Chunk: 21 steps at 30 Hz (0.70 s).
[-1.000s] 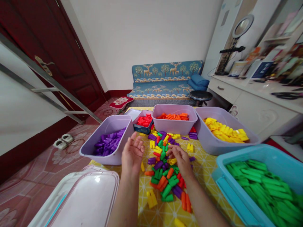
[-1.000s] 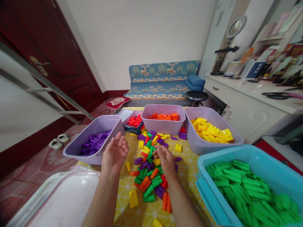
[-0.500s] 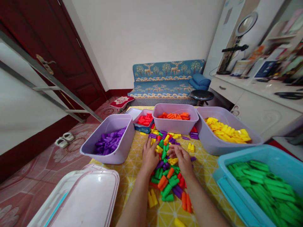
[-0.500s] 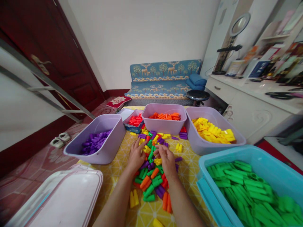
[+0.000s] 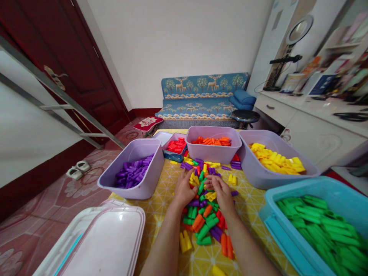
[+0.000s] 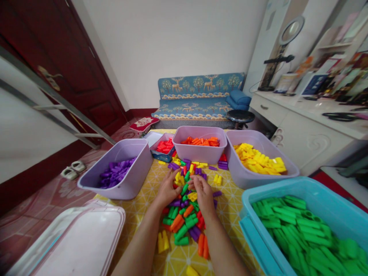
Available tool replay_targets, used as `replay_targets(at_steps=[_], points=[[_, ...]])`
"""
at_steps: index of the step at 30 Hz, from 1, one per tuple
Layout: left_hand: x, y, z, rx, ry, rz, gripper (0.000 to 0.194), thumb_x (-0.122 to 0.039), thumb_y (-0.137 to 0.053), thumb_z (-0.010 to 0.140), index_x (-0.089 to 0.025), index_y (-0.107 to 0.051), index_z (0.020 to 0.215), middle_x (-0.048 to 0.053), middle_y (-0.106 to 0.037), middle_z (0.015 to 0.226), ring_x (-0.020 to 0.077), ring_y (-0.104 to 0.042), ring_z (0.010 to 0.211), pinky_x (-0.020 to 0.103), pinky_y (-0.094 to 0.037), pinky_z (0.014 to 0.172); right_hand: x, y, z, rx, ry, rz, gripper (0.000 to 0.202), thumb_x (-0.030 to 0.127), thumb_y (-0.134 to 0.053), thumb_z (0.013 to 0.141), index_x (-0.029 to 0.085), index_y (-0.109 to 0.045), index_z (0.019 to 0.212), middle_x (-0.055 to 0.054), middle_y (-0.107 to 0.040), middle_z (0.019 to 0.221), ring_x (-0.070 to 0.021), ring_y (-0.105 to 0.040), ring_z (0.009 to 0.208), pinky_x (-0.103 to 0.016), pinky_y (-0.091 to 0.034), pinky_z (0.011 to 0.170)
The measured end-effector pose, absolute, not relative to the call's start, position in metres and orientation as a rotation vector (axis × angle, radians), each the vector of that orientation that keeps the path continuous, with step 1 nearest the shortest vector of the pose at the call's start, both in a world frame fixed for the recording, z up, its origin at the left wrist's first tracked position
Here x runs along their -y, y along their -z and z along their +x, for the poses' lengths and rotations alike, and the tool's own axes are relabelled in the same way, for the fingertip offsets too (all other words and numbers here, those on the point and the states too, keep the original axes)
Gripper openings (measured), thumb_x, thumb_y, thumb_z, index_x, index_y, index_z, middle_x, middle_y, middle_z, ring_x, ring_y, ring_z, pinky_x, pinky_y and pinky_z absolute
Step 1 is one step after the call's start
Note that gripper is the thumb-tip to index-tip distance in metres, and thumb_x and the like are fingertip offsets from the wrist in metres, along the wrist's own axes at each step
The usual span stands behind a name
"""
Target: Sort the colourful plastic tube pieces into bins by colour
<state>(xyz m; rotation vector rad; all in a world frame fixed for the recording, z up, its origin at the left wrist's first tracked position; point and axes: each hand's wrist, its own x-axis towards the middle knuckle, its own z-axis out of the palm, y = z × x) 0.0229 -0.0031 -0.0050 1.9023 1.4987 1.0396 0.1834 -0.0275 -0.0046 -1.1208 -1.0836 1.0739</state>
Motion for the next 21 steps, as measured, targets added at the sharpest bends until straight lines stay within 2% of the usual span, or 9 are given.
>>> replay_targets(at_steps=[3,8,16,19,21], points=[[0.001,0.003,0.025,-1.498,-0.976,1.960,0.052,-0.016,-0.062,0.065,-0.023,-0.062,0.117,0.008,-0.059,0.120,0.0263,-0.053,0.111,0.039,-0.041,0.098,0.028,0.003,0.183,1.120,-1.068,-1.113,0.041,0.054,-0.051,0.084,0.018,-0.063,0.099,-0.006,-0.067,0.086,-0.0178,-0.064,0.074,-0.031,-0.051,0.073],[0.004,0.000,0.026,-1.562,-0.887,1.998,0.037,-0.015,-0.060,0.065,-0.023,-0.068,0.100,0.005,-0.066,0.097,0.0213,-0.061,0.087,0.034,-0.048,0.083,0.029,0.002,0.182,1.131,-1.067,-1.117,0.043,0.057,-0.052,0.082,0.018,-0.063,0.098,-0.006,-0.068,0.086,-0.0187,-0.064,0.075,-0.032,-0.051,0.075],[0.004,0.005,0.023,-1.240,-0.898,2.087,0.055,-0.002,-0.049,0.062,-0.023,-0.067,0.109,0.005,-0.066,0.111,0.0215,-0.060,0.102,0.033,-0.046,0.092,0.030,-0.002,0.181,1.164,-1.100,-1.097,0.042,0.058,-0.055,0.080,0.021,-0.064,0.098,-0.005,-0.069,0.087,-0.0212,-0.065,0.079,-0.035,-0.051,0.078],[0.002,0.009,0.024,-1.212,-0.941,2.007,0.051,-0.002,-0.051,0.062,-0.021,-0.068,0.106,0.005,-0.068,0.107,0.0218,-0.061,0.100,0.034,-0.046,0.092,0.030,-0.004,0.181,1.183,-1.139,-1.074,0.042,0.057,-0.056,0.080,0.021,-0.064,0.099,-0.006,-0.069,0.090,-0.0215,-0.065,0.081,-0.035,-0.051,0.079],[0.002,0.009,0.026,-1.208,-1.026,1.885,0.040,-0.005,-0.053,0.066,-0.019,-0.069,0.099,0.005,-0.070,0.101,0.0215,-0.062,0.097,0.034,-0.046,0.091,0.030,-0.003,0.182,1.191,-1.165,-1.060,0.040,0.055,-0.055,0.081,0.021,-0.063,0.100,-0.006,-0.069,0.094,-0.0213,-0.065,0.083,-0.035,-0.051,0.080]])
